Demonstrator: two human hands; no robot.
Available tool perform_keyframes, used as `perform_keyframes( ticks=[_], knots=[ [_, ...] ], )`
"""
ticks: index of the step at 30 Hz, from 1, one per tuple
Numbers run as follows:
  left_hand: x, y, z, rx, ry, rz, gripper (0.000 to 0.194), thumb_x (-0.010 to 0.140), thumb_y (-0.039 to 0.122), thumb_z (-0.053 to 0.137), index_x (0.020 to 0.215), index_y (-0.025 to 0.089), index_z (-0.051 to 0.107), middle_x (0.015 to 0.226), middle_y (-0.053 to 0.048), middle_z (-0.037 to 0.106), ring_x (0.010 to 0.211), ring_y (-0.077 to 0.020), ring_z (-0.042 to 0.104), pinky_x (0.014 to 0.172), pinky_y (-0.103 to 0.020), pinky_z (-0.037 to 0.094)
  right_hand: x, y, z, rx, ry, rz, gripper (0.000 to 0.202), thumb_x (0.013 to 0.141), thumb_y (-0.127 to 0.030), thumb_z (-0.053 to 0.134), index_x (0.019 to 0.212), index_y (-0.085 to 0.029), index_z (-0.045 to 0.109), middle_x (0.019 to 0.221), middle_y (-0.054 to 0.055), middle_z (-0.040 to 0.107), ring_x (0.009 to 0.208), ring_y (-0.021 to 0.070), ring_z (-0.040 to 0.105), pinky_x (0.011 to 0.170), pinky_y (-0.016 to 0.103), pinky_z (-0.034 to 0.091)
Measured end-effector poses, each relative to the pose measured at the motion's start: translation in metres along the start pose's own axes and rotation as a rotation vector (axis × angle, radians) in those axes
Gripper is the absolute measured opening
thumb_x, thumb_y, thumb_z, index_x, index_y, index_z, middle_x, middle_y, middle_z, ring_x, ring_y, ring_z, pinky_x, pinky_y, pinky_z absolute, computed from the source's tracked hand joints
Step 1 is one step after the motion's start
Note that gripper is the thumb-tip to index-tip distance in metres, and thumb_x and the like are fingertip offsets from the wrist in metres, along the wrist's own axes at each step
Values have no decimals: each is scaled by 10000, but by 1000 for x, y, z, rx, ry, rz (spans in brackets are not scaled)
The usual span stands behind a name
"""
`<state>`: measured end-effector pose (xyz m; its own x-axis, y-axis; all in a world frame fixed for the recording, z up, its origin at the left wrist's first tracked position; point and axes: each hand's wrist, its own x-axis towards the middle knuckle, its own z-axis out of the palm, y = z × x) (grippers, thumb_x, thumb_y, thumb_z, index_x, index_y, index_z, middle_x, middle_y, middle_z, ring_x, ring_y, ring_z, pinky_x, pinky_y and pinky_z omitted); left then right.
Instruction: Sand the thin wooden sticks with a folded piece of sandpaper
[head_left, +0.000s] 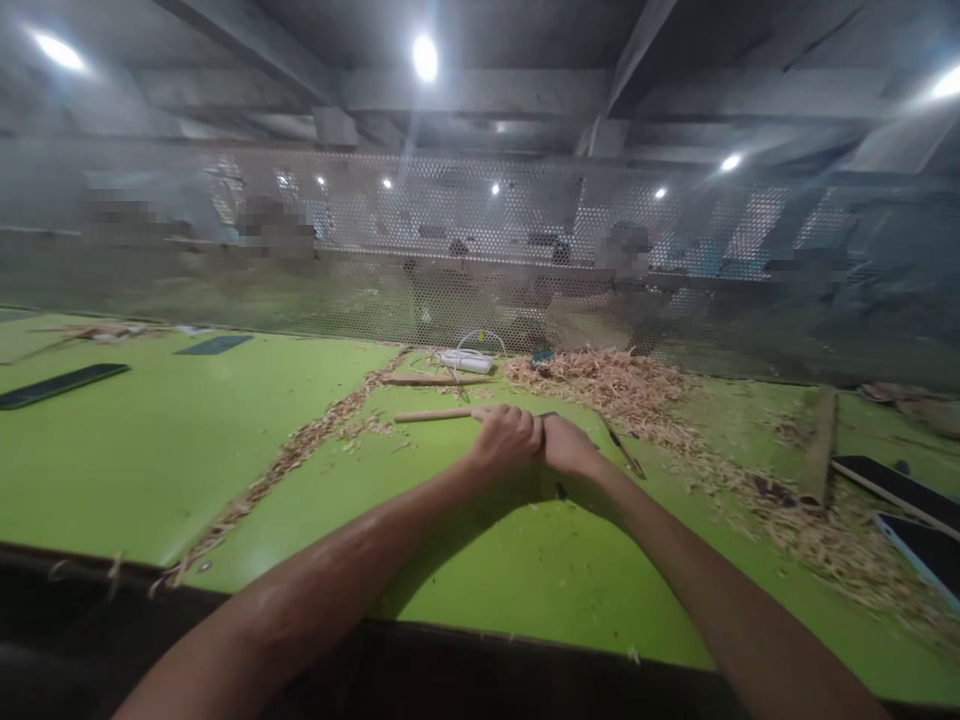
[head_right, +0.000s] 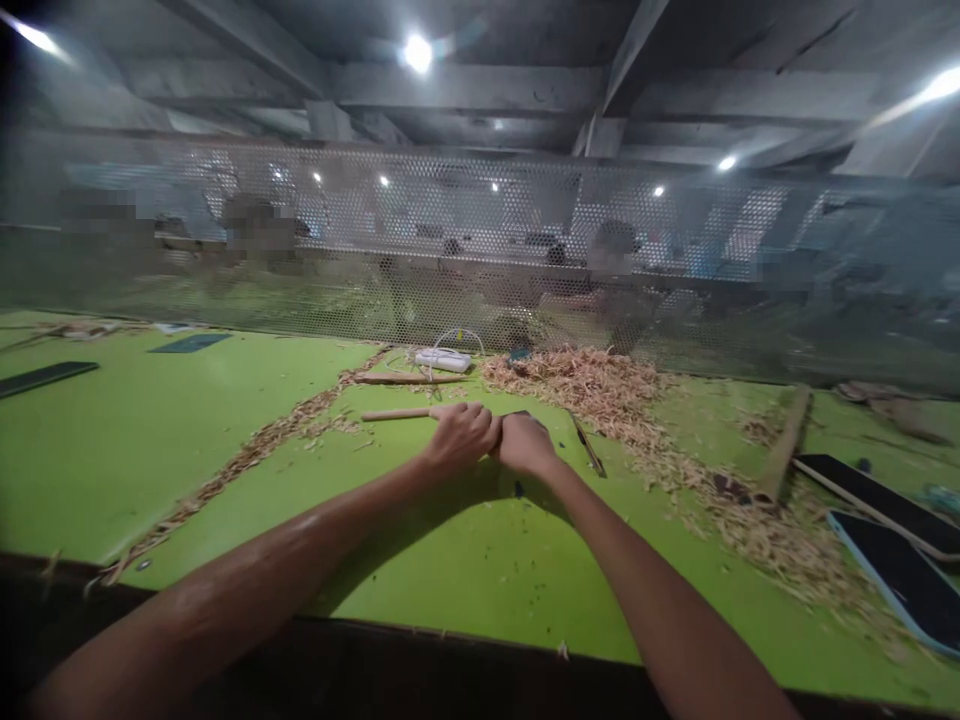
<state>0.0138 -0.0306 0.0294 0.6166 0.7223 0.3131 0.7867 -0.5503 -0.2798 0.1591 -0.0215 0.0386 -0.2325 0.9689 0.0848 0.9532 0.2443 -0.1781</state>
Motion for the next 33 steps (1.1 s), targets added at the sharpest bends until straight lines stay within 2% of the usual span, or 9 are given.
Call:
perform_keyframes(
  ticks=[6, 14, 18, 21, 23, 26, 28, 31, 33],
  knots=[
    [3, -11, -5, -66, -55, -95, 331, 1024, 42, 450, 1126, 72, 763, 1009, -201, 790, 900, -301, 757, 704, -377, 477, -8, -25, -6, -220, 74, 63, 289, 968, -213, 582, 1033, -163, 859, 991, 180, 836, 899, 298, 772, 707, 321, 497],
    [3, -36, 1, -223, -135, -88, 246, 974, 161, 574, 967, 148, 819, 857, -132, 765, 718, -251, 691, 640, -333, 447, -6, -25, 1, -280, 163, 7, 368, 1048, -158, 467, 1057, -160, 835, 904, 138, 814, 792, 269, 733, 651, 330, 467],
    [2, -52, 10, -295, -128, -168, 259, 966, 163, 560, 955, 136, 817, 769, -125, 718, 654, -245, 640, 630, -337, 421, 1, -11, -1, -300, 261, -53, 315, 1038, -163, 508, 1011, -158, 822, 932, 141, 806, 861, 264, 709, 796, 361, 481],
    [-2, -77, 21, -349, -129, -317, 252, 964, 164, 558, 855, 147, 785, 730, -108, 677, 627, -229, 611, 641, -335, 415, 7, 15, -8, -284, 288, 70, 233, 961, -93, 596, 979, -166, 816, 955, 141, 810, 926, 260, 703, 898, 368, 470],
    [-6, -93, 30, -430, -68, -421, 303, 981, 176, 540, 726, 167, 702, 712, -93, 652, 625, -218, 591, 655, -338, 421, 11, 32, -13, -271, 304, 176, 258, 950, -68, 583, 1004, -169, 814, 928, 146, 804, 890, 268, 704, 862, 377, 474],
    [-8, -103, 41, -796, 66, -529, 376, 1003, 290, 590, 638, 202, 578, 668, -55, 608, 678, -218, 605, 721, -344, 480, 14, 47, -16, -211, 339, 292, 273, 974, -100, 568, 1090, -170, 804, 936, 141, 795, 854, 263, 709, 776, 349, 456],
    [-8, -97, 44, -1270, 126, -561, 414, 1031, 452, 596, 704, 200, 608, 724, -61, 659, 755, -224, 660, 815, -371, 550, 15, 50, -15, -144, 368, 332, 259, 987, -135, 573, 1113, -173, 796, 961, 132, 791, 855, 256, 708, 725, 324, 429],
    [-6, -81, 40, -2024, 164, -518, 557, 1031, 711, 507, 974, 193, 704, 1141, -142, 778, 1126, -278, 729, 1037, -460, 580, 17, 49, -10, -35, 452, 325, 219, 1021, -197, 576, 1107, -176, 776, 976, 117, 782, 853, 248, 694, 689, 307, 403],
    [-5, -71, 33, -2295, 199, -512, 654, 1030, 778, 424, 1177, 209, 713, 1400, -159, 723, 1335, -307, 667, 1127, -502, 554, 17, 45, -5, 37, 524, 290, 196, 1044, -241, 579, 1087, -166, 755, 968, 114, 771, 841, 245, 679, 689, 308, 411]
  ],
)
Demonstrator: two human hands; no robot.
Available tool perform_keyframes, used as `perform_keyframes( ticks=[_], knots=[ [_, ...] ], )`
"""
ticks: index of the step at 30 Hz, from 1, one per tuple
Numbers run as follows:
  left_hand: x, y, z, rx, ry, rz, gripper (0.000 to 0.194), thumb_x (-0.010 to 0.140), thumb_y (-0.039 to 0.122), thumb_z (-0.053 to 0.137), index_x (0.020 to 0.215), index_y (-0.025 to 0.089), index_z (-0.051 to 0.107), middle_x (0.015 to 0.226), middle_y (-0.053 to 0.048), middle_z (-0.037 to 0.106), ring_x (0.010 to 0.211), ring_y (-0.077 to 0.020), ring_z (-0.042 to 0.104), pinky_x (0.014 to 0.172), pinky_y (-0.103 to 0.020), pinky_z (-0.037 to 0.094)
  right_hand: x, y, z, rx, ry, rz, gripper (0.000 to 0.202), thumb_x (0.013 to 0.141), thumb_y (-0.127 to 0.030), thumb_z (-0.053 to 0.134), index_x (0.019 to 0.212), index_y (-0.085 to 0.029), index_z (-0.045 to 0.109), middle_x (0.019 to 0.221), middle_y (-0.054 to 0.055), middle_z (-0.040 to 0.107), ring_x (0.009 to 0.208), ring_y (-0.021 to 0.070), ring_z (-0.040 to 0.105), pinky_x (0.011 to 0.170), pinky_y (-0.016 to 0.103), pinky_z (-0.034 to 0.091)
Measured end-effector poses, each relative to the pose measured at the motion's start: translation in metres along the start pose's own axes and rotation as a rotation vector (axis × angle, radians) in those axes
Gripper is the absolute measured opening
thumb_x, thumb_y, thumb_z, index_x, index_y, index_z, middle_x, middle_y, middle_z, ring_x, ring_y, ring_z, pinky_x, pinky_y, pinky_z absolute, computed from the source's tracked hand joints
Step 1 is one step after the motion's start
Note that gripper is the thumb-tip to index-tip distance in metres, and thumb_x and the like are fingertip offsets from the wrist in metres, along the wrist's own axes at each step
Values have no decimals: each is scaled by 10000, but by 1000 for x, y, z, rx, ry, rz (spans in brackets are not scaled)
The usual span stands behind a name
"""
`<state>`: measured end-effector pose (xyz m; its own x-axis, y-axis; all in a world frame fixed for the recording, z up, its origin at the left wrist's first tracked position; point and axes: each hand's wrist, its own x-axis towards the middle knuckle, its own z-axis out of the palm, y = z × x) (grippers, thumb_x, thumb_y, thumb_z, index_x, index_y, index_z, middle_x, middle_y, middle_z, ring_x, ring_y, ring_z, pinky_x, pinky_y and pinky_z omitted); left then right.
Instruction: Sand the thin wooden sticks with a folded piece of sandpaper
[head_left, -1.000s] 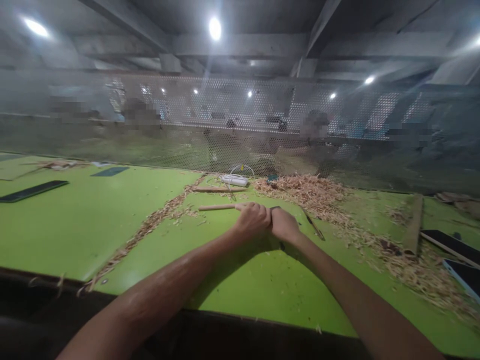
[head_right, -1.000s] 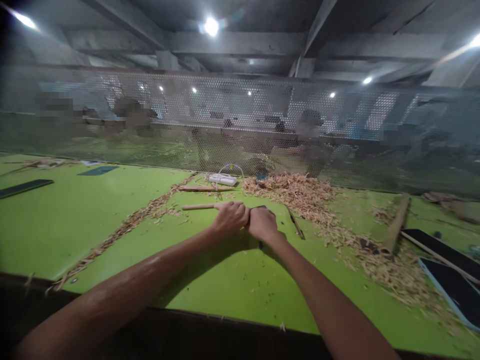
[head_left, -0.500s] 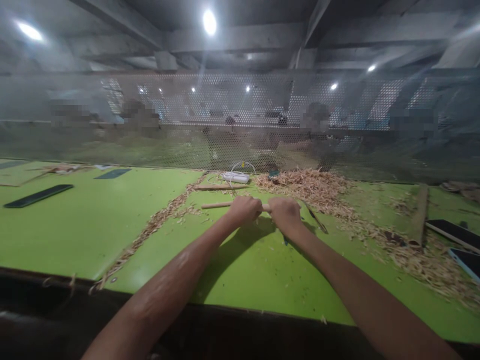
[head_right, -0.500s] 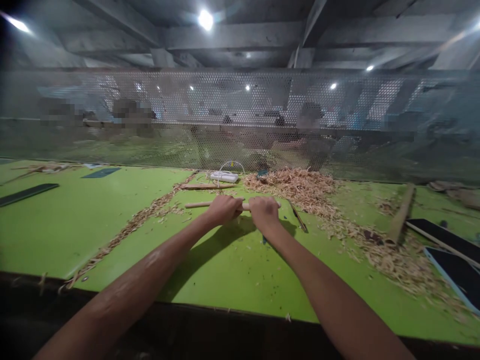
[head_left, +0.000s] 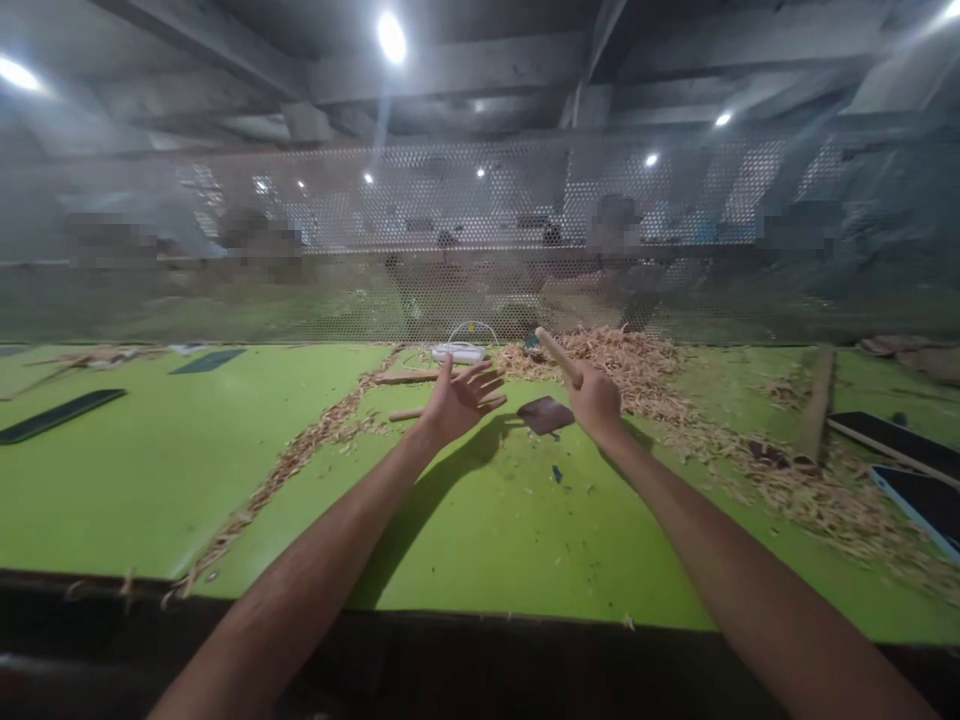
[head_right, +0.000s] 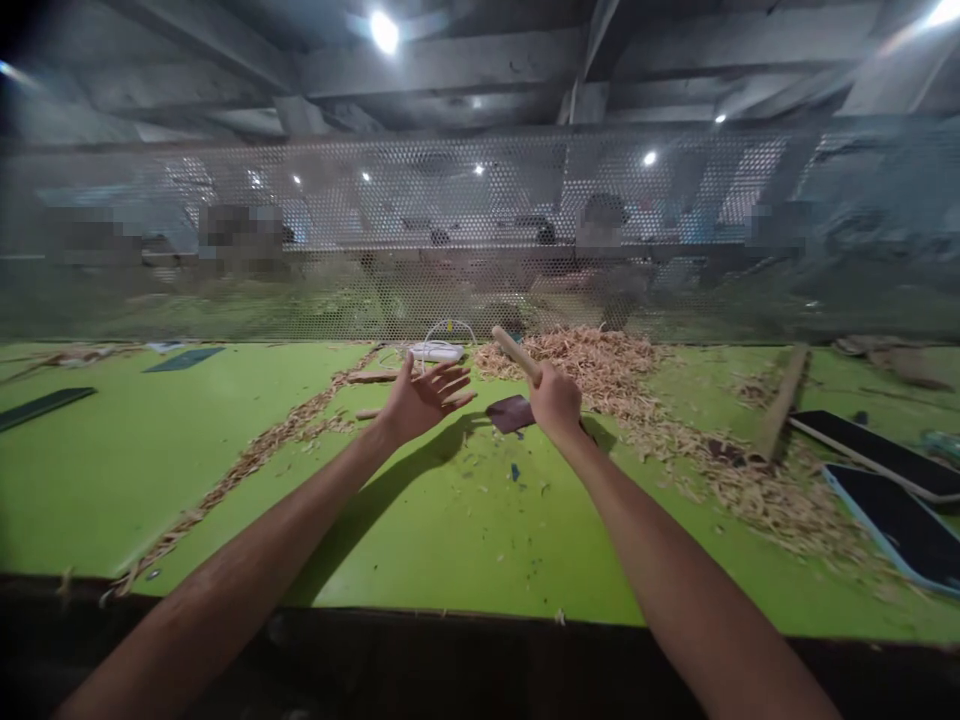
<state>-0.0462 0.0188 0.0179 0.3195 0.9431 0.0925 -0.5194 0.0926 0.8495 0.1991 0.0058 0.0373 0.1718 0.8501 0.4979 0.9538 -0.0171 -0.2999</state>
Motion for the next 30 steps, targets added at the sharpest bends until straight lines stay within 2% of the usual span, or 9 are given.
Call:
perform_keyframes(
  ticks=[3, 6, 9, 13, 16, 19, 23, 26, 30],
  knots=[
    [-5, 1, 12, -146, -48, -11, 743, 1032, 797, 370, 1440, 232, 629, 1583, -154, 617, 1496, -330, 558, 1213, -544, 500, -11, -13, 6, 123, -16, -70, 173, 1046, -240, 579, 1065, -164, 733, 909, 94, 744, 777, 229, 653, 662, 311, 446],
    [-8, 4, 18, -147, -80, 28, 838, 1011, 822, 376, 1573, 218, 522, 1607, -179, 588, 1536, -357, 516, 1229, -556, 483, -28, -34, 13, 161, -200, -191, 186, 1024, -174, 575, 1095, -188, 746, 862, 68, 734, 699, 207, 645, 613, 308, 484],
    [-11, 8, 22, -20, -119, 89, 929, 993, 865, 324, 1610, 186, 474, 1589, -208, 595, 1514, -371, 539, 1191, -558, 506, -40, -51, 16, 21, -297, -293, 233, 1008, -185, 618, 1178, -196, 777, 883, 85, 764, 731, 237, 689, 661, 349, 529],
    [-15, 11, 29, 346, -155, 109, 962, 1009, 860, 266, 1617, 142, 467, 1560, -237, 619, 1445, -347, 612, 1123, -527, 554, -37, -49, 11, -98, -300, -256, 306, 1061, -232, 541, 1176, -178, 819, 896, 122, 795, 798, 275, 735, 729, 378, 545],
    [-17, 10, 33, 524, -167, 95, 846, 1038, 793, 352, 1531, 140, 569, 1522, -225, 657, 1389, -327, 659, 1086, -497, 586, -28, -36, 3, -130, -266, -177, 300, 1063, -246, 548, 1111, -175, 836, 906, 139, 804, 843, 294, 746, 768, 382, 531],
    [-16, 6, 32, 552, -179, 63, 595, 1081, 629, 450, 1315, 149, 712, 1476, -203, 696, 1338, -287, 691, 1071, -440, 605, -19, -24, -3, -164, -243, -134, 270, 1032, -176, 569, 1045, -167, 839, 953, 177, 801, 909, 308, 746, 837, 389, 501],
    [-10, -7, 23, 651, -96, 84, 286, 1011, 392, 681, 1120, 133, 736, 1232, -174, 785, 1027, -232, 782, 917, -402, 651, -13, -18, -5, -214, -225, -148, 235, 963, -130, 612, 1015, -200, 830, 959, 169, 789, 980, 312, 714, 953, 407, 437],
    [-6, -18, 19, 1039, 10, 285, 197, 1012, 330, 672, 1071, 144, 705, 1056, -121, 781, 911, -218, 751, 813, -372, 622, -15, -19, -6, -209, -175, -161, 226, 959, -128, 603, 1049, -196, 798, 947, 136, 786, 953, 280, 686, 963, 396, 413],
    [-9, -21, 27, 1766, -28, 517, 144, 988, 247, 676, 1106, 167, 694, 1150, -147, 753, 1101, -294, 670, 949, -433, 539, -24, -27, -9, -158, -160, -162, 163, 972, -165, 629, 1048, -173, 773, 926, 117, 779, 866, 239, 669, 839, 355, 424]
  ],
)
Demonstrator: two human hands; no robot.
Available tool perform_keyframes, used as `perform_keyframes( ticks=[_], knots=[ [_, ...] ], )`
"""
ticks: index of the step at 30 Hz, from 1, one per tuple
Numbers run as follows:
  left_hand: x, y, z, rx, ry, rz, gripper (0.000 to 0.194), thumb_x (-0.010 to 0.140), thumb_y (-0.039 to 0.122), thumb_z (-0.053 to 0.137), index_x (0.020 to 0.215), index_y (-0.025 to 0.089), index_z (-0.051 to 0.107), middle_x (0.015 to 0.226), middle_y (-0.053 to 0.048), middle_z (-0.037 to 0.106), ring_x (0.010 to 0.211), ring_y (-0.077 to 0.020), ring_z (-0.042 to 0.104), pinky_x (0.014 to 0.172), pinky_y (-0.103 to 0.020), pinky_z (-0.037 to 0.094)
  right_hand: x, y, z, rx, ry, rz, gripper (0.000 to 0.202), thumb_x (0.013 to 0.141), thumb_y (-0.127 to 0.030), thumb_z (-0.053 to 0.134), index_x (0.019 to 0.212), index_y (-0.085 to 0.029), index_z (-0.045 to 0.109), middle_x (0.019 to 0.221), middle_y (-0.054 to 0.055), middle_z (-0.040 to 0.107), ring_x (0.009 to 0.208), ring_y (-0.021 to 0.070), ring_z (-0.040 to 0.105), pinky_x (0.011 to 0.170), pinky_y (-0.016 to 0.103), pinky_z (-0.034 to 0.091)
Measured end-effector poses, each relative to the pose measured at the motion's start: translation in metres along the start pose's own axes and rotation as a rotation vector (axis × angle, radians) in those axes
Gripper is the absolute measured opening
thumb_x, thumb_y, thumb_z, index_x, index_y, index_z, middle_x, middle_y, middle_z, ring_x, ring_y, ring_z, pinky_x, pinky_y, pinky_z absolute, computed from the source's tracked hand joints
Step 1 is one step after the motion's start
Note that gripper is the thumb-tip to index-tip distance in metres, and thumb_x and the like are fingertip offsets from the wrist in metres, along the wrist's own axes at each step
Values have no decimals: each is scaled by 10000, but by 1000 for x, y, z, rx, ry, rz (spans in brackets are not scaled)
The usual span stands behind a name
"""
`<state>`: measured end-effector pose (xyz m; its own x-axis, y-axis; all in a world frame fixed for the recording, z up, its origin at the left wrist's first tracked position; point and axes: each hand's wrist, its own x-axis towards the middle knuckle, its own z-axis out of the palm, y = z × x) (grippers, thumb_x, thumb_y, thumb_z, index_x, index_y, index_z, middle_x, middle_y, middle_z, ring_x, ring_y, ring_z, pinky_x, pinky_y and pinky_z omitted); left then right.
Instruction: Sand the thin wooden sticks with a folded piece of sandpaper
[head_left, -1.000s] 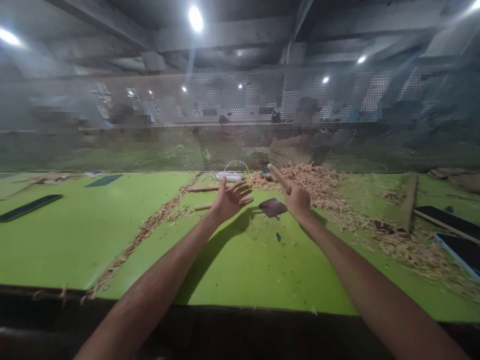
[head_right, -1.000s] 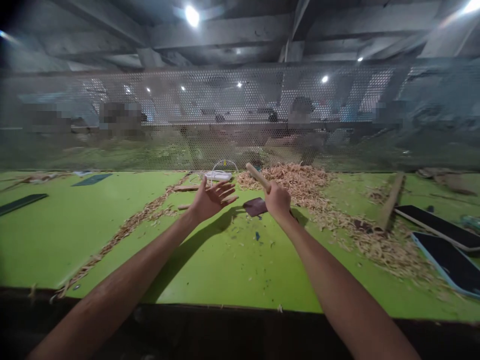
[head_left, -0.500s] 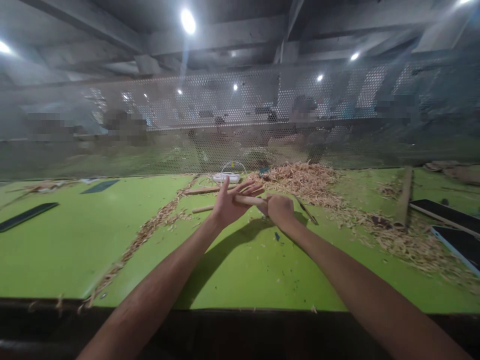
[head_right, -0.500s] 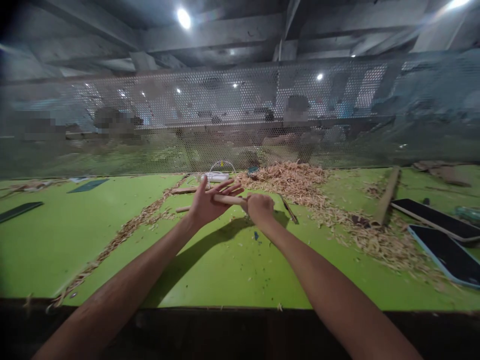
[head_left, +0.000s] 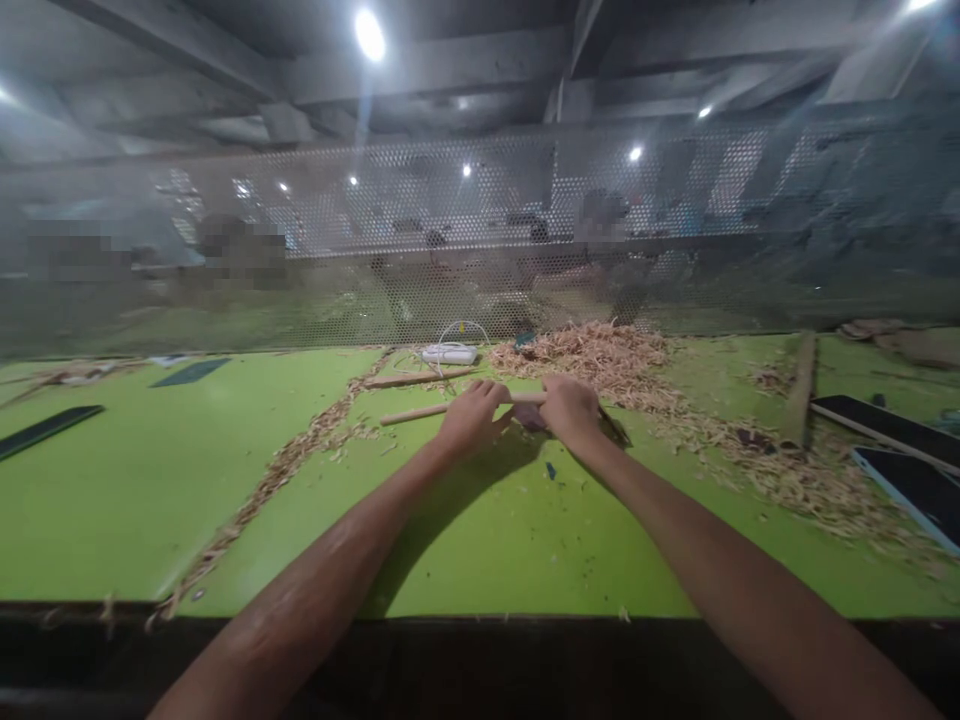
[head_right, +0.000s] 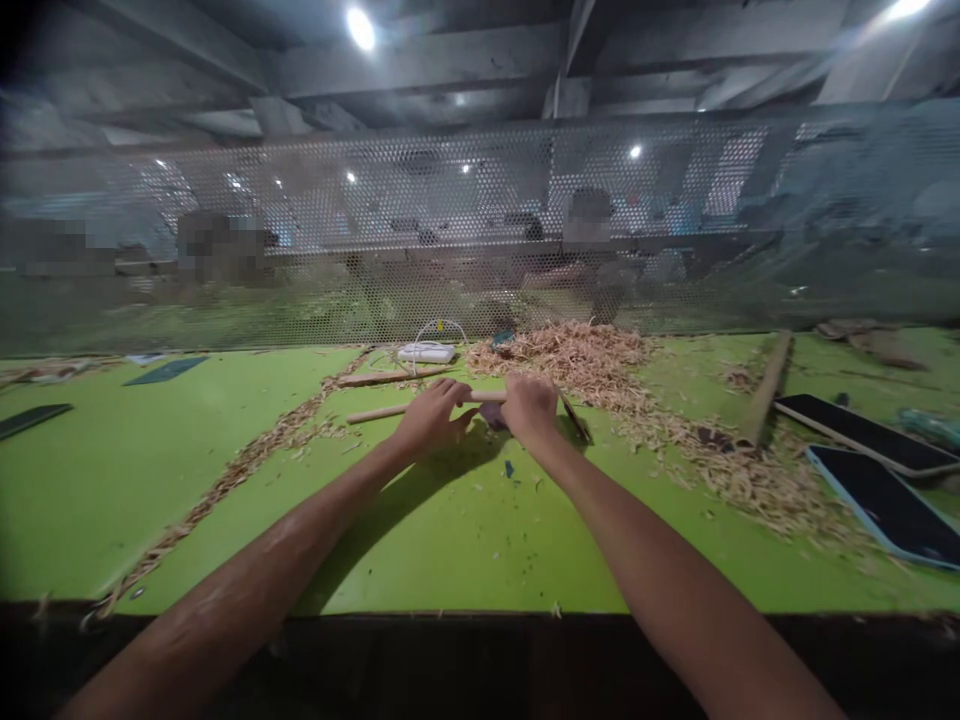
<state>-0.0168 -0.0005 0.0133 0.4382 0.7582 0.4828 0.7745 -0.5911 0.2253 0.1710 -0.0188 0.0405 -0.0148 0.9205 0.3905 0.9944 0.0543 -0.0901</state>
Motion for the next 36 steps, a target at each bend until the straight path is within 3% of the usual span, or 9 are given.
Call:
perform_keyframes(
  ticks=[3, 5, 14, 19, 23, 26, 31, 36],
  knots=[
    [-2, 13, -7, 329, 27, -26, 171, 1004, 174, 560, 1105, 155, 696, 1138, -183, 742, 1126, -342, 631, 1015, -497, 470, -7, -10, 1, 89, -48, 25, 161, 989, -273, 653, 1040, -180, 773, 868, 104, 769, 777, 232, 656, 707, 337, 416],
    [-3, 21, -11, 411, 62, -13, 208, 1018, 167, 516, 1105, 146, 703, 1144, -200, 732, 1130, -354, 623, 1033, -507, 442, -10, -14, 2, 126, -67, 27, 181, 1000, -299, 632, 1032, -200, 780, 875, 92, 778, 764, 233, 662, 662, 326, 403],
    [-2, 32, 1, 392, -155, -18, 271, 1058, 151, 465, 1182, 114, 703, 1130, -208, 745, 1040, -325, 702, 826, -396, 471, -12, -19, 6, 19, -105, -80, 316, 1068, -274, 519, 1042, -191, 823, 919, 131, 809, 813, 253, 713, 676, 325, 407],
    [0, 34, -8, 358, -211, -18, 285, 1088, 173, 439, 1225, 114, 682, 1134, -195, 749, 1029, -301, 721, 759, -354, 459, -15, -24, 0, 33, -64, -122, 352, 1071, -236, 469, 1061, -165, 814, 909, 146, 799, 782, 256, 670, 679, 330, 357],
    [3, 28, -9, 205, -233, 52, 241, 1111, 252, 452, 1205, 169, 657, 1136, -134, 732, 921, -243, 683, 676, -315, 399, -8, -11, -8, 11, 9, -148, 319, 1037, -195, 477, 1069, -120, 786, 959, 155, 785, 882, 264, 637, 811, 360, 355],
    [2, 21, -1, 25, -216, -31, 227, 1110, 347, 482, 1074, 190, 642, 961, -73, 708, 771, -205, 603, 636, -309, 344, -2, 1, -10, -25, 79, -226, 353, 1042, -144, 419, 1080, -139, 770, 1009, 148, 781, 1004, 286, 596, 962, 399, 322],
    [-2, 11, 7, -495, -195, -161, 429, 1077, 531, 498, 787, 216, 521, 681, 20, 518, 614, -154, 457, 586, -294, 311, -3, -2, -11, -70, 124, -326, 363, 1081, -201, 405, 1155, -160, 758, 1124, 163, 787, 1124, 329, 521, 1087, 448, 252],
    [-3, 5, 1, -850, -379, -195, 569, 1027, 718, 501, 768, 214, 536, 550, 74, 388, 468, -101, 322, 491, -268, 257, -7, -9, -8, -17, 111, -415, 294, 1047, -288, 514, 1156, -171, 761, 1127, 159, 775, 1164, 339, 522, 1114, 446, 257]
  ],
)
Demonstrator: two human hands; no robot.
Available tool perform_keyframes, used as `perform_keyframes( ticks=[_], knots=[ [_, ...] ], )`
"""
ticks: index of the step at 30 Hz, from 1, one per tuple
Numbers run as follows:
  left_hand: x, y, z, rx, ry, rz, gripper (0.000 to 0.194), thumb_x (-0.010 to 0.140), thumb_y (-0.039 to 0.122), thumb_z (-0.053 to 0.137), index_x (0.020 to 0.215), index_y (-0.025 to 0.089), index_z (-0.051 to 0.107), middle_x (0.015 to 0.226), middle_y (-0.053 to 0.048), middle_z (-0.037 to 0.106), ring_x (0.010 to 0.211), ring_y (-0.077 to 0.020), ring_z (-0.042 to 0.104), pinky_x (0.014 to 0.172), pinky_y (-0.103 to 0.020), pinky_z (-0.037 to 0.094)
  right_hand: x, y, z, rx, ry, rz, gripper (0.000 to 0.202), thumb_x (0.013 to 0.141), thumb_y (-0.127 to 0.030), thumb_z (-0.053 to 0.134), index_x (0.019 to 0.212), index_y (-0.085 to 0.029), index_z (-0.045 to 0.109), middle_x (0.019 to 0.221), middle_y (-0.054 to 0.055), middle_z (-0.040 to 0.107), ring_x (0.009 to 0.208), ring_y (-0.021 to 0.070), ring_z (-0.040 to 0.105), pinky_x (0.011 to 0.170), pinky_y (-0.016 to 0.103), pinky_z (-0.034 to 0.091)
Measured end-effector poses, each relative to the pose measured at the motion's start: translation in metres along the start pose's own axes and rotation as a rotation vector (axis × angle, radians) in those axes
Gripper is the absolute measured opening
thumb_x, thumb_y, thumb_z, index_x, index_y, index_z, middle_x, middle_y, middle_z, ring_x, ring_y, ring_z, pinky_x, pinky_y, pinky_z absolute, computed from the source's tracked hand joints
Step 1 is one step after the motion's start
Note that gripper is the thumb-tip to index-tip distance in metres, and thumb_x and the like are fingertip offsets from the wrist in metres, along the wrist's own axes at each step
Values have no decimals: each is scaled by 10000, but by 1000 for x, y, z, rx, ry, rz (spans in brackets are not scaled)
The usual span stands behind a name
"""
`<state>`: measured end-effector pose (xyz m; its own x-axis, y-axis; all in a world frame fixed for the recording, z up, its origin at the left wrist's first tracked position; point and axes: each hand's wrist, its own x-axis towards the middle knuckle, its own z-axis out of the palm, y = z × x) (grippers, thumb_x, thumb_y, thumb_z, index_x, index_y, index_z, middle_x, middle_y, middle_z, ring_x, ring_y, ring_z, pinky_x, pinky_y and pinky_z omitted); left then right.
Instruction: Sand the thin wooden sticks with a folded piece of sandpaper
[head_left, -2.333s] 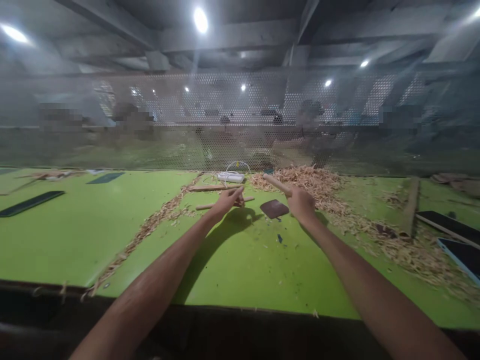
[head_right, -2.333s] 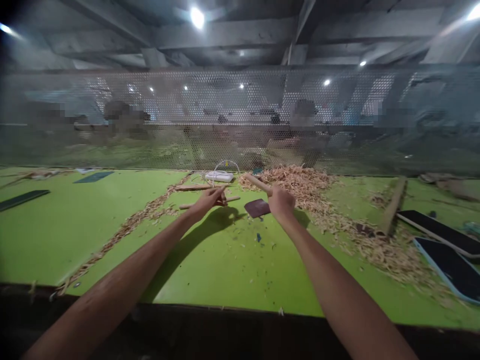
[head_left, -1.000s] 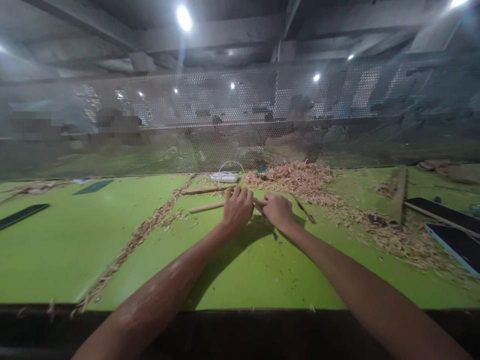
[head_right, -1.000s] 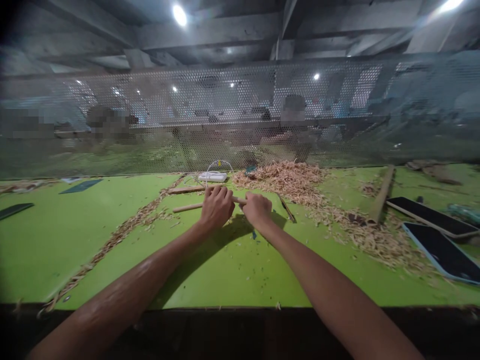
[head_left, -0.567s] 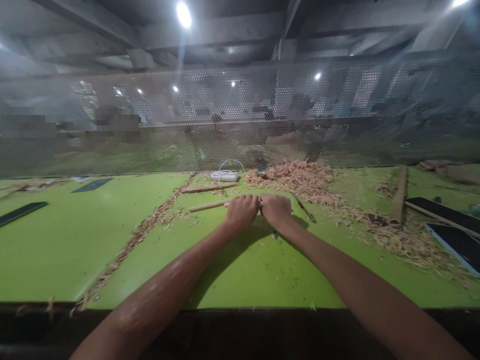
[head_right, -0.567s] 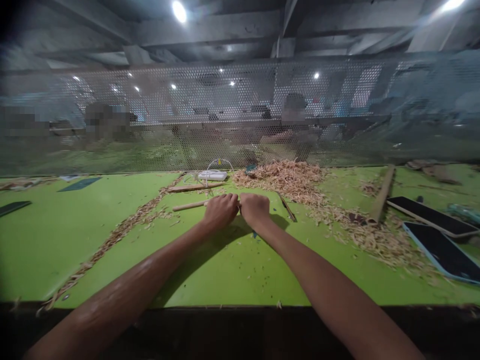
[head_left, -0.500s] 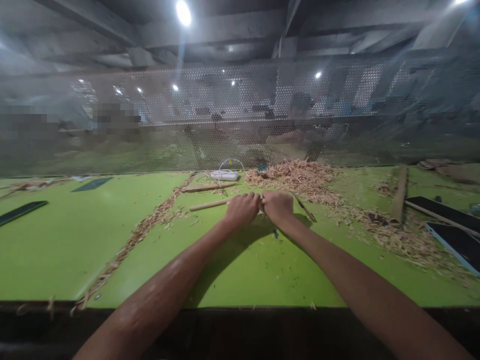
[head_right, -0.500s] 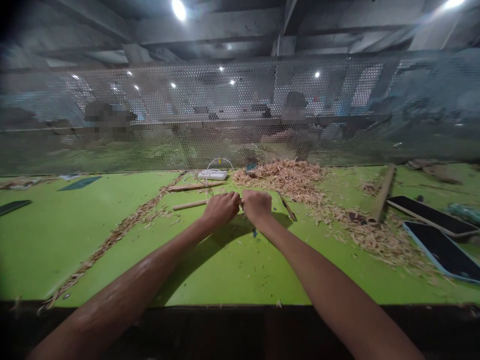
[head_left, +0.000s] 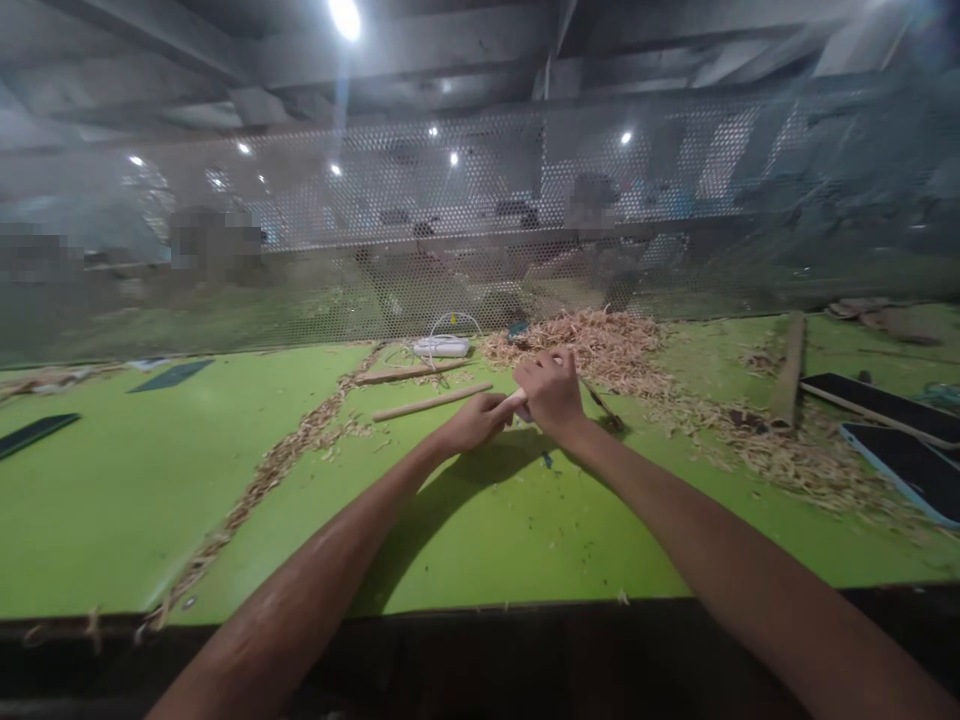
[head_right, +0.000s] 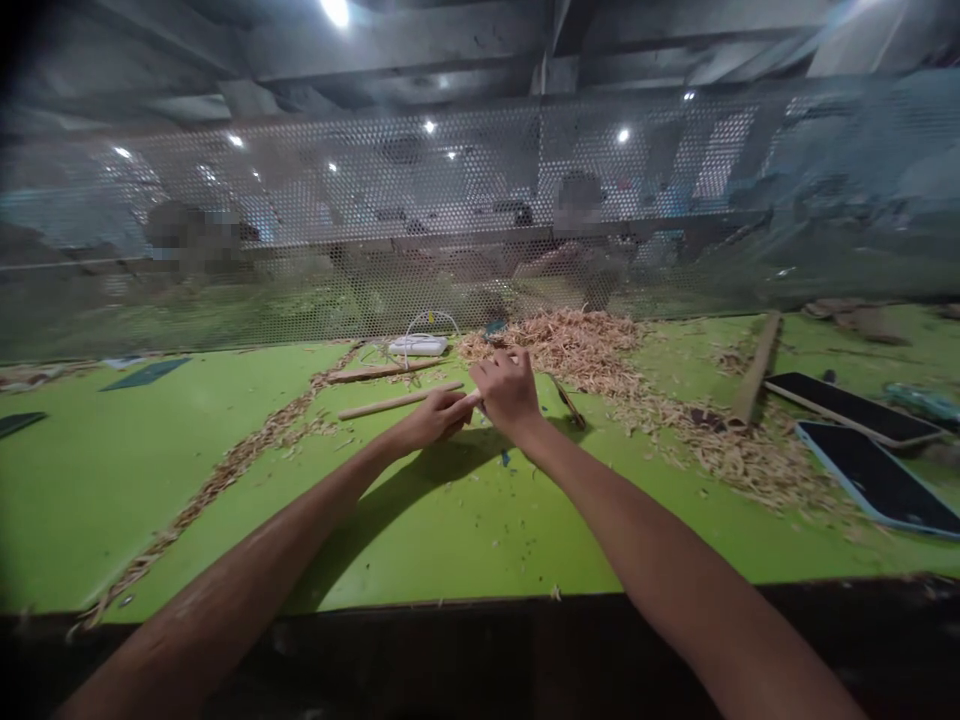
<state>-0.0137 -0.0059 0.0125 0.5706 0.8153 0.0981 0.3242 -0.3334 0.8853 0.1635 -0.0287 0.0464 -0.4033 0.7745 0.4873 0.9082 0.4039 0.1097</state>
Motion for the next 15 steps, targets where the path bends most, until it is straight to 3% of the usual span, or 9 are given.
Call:
perform_keyframes(
  ticks=[3, 8, 11, 15],
  knots=[
    [-1, -2, -5, -71, -35, -4, 503, 1014, 676, 574, 862, 196, 582, 562, 83, 418, 450, -85, 323, 462, -250, 249, 3, 9, 6, 45, 38, 60, 301, 1025, -201, 483, 1140, -186, 761, 1133, 147, 772, 1170, 340, 539, 1096, 447, 299],
    [-2, -16, -18, -208, -10, -57, 316, 1021, 488, 625, 1000, 173, 608, 652, 64, 489, 484, -79, 399, 453, -220, 299, 6, 37, 16, 110, 159, 375, 479, 961, -78, 453, 1386, -161, 658, 1437, 174, 667, 1329, 318, 540, 1080, 403, 378],
    [-1, -22, -25, -344, 46, -87, 217, 1006, 384, 603, 1044, 170, 602, 662, 66, 473, 481, -76, 391, 437, -209, 275, 4, 44, 25, 180, 0, 509, 454, 976, -151, 535, 1422, -121, 617, 1449, 220, 655, 1316, 321, 589, 1027, 387, 441],
    [0, -21, -28, -450, 78, -114, 207, 929, 260, 633, 1101, 147, 615, 660, 68, 461, 481, -69, 382, 435, -198, 254, 4, 41, 43, 223, -212, 513, 537, 986, -377, 691, 1456, -132, 601, 1483, 256, 644, 1388, 396, 571, 1083, 482, 464]
  ],
)
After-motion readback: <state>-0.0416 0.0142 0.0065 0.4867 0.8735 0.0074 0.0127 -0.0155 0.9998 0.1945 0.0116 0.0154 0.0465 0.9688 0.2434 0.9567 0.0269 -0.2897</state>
